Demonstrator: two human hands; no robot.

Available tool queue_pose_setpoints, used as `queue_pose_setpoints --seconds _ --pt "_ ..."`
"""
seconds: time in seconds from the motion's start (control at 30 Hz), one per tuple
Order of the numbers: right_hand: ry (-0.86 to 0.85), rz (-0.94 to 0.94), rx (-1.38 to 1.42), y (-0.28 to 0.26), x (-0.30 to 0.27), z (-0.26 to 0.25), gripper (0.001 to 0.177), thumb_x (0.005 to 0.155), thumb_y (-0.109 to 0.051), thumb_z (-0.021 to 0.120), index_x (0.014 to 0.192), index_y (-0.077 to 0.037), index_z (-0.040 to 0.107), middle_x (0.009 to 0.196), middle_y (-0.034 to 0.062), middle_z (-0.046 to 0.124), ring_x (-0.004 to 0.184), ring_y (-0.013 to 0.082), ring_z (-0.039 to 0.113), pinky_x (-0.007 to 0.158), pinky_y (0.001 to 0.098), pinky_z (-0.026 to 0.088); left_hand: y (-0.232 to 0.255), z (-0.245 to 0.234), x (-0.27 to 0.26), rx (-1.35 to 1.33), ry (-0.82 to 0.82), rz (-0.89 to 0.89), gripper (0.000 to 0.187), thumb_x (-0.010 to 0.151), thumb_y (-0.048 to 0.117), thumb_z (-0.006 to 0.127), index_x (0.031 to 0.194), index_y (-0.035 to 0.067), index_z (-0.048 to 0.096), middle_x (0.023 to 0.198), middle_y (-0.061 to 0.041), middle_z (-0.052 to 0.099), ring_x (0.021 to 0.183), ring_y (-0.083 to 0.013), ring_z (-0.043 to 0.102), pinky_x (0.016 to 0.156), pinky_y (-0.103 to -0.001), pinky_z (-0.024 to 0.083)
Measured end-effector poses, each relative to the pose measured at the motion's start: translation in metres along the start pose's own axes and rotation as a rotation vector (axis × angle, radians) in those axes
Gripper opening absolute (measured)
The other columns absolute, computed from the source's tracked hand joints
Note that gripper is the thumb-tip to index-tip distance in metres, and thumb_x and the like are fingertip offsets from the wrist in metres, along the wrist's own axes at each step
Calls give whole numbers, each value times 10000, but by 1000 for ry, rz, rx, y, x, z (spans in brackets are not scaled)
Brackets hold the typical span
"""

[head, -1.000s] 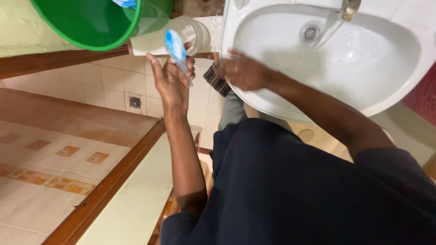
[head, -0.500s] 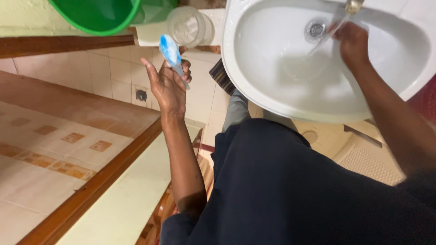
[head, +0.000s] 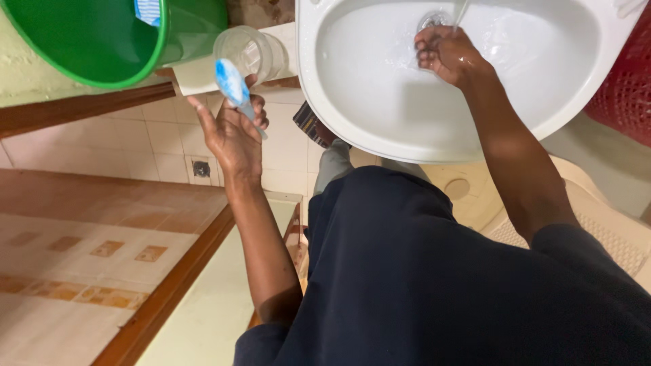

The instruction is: The person scrubs the interior of a bathroom sink using a small brush and then rinses their hands and the brush under a running faucet.

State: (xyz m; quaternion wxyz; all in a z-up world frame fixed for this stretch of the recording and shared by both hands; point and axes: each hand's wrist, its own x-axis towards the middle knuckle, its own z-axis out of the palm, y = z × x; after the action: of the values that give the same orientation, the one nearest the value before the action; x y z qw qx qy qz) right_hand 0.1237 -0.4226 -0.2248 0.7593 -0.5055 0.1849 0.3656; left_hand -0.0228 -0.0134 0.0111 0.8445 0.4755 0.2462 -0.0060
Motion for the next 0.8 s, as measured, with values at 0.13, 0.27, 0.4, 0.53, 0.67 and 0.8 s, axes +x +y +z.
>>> queue_pose_setpoints --seconds 0.13,0.27,0.4,0.53,0.67,0.8 --pt "415 -159 -52 -2 -19 19 228 1081 -226 647 888 -126 578 690 -31 476 545 88 373 447 238 293 2 -10 20 50 -52 0 1034 986 789 235 1342 -107 607 817 -76 555 724 -160 455 703 -283 402" --pt "297 -136 212 -2 -26 21 216 1037 -112 610 842 -95 520 708 8 512 643 139 499 531 246 419 6 -24 23 20 -77 -2 1005 984 767 239 1328 -101 612 818 -79 570 713 -157 457 680 -287 402" --pt "186 -67 461 2 -30 19 98 950 -47 552 927 -19 644 809 98 612 749 195 603 631 273 525 15 -42 22 -27 -102 -23 990 1011 747 230 1327 -106 621 814 -78 557 717 -147 446 687 -274 392" --pt "166 -107 -442 21 -39 1 135 936 -16 579 1030 -5 676 983 102 682 895 218 667 748 321 551 18 -59 17 -56 -111 -3 981 1033 735 219 1326 -106 629 821 -82 558 718 -154 451 685 -279 389" --pt "173 -324 -988 34 -41 8 235 916 13 598 1131 28 692 1120 126 719 1001 259 703 823 387 541 20 -74 10 -64 -25 35 933 1020 741 226 1323 -61 593 1014 -84 667 766 -148 505 685 -285 420" --pt "95 -478 -1130 2 -59 93 162 1016 -80 659 1131 23 708 1097 128 736 1055 264 707 919 407 573 13 -78 6 -71 36 36 889 994 745 219 1319 0 581 1114 -99 727 740 -136 537 638 -274 449"
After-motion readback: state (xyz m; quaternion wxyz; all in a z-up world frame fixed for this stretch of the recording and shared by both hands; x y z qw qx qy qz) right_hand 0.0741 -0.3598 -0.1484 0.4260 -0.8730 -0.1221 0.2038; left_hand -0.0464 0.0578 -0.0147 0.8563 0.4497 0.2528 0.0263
